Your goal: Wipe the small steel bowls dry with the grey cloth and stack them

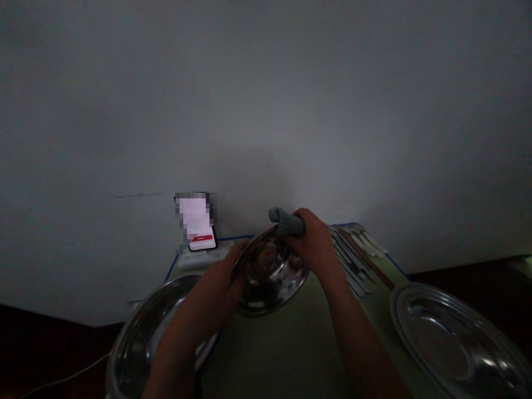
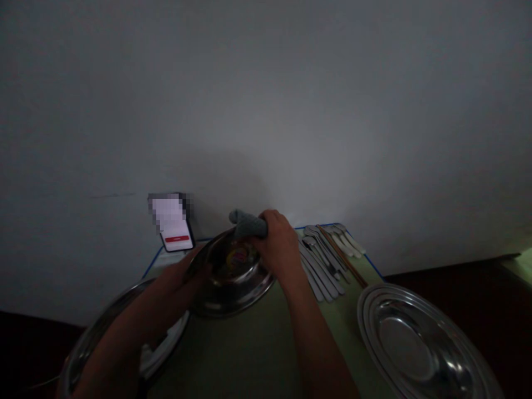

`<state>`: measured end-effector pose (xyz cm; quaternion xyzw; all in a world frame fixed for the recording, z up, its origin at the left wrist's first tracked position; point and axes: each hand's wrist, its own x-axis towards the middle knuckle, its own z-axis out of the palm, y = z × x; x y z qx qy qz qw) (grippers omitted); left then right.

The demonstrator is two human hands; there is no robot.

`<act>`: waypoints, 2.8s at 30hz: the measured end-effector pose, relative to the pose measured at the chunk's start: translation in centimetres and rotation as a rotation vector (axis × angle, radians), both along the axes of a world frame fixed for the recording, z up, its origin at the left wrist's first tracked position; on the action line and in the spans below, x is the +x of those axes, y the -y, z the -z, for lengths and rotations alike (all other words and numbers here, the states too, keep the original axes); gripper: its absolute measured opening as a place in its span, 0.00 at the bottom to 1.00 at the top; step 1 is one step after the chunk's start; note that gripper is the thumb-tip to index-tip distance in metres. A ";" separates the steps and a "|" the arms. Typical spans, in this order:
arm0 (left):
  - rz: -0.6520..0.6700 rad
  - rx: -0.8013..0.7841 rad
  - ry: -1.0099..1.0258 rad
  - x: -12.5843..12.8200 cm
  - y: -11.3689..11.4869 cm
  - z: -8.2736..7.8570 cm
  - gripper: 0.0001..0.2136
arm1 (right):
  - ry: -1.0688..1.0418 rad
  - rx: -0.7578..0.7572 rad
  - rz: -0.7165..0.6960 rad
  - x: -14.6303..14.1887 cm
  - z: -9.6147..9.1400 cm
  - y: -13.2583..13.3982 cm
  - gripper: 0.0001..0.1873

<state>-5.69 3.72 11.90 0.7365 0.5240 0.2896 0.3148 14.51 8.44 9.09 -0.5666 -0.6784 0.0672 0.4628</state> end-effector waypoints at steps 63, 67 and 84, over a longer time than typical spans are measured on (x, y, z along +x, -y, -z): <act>-0.240 -0.166 0.714 1.5 -0.4 1.0 0.27 | -0.623 -0.265 -0.178 -4.4 2.0 0.2 0.20; -0.202 -0.062 0.550 1.1 -0.3 0.3 0.30 | -0.515 -0.264 -0.238 -2.5 2.0 -0.2 0.20; 0.107 0.009 -0.005 2.9 -0.2 1.6 0.25 | -0.083 -0.041 0.036 1.6 1.0 -1.0 0.17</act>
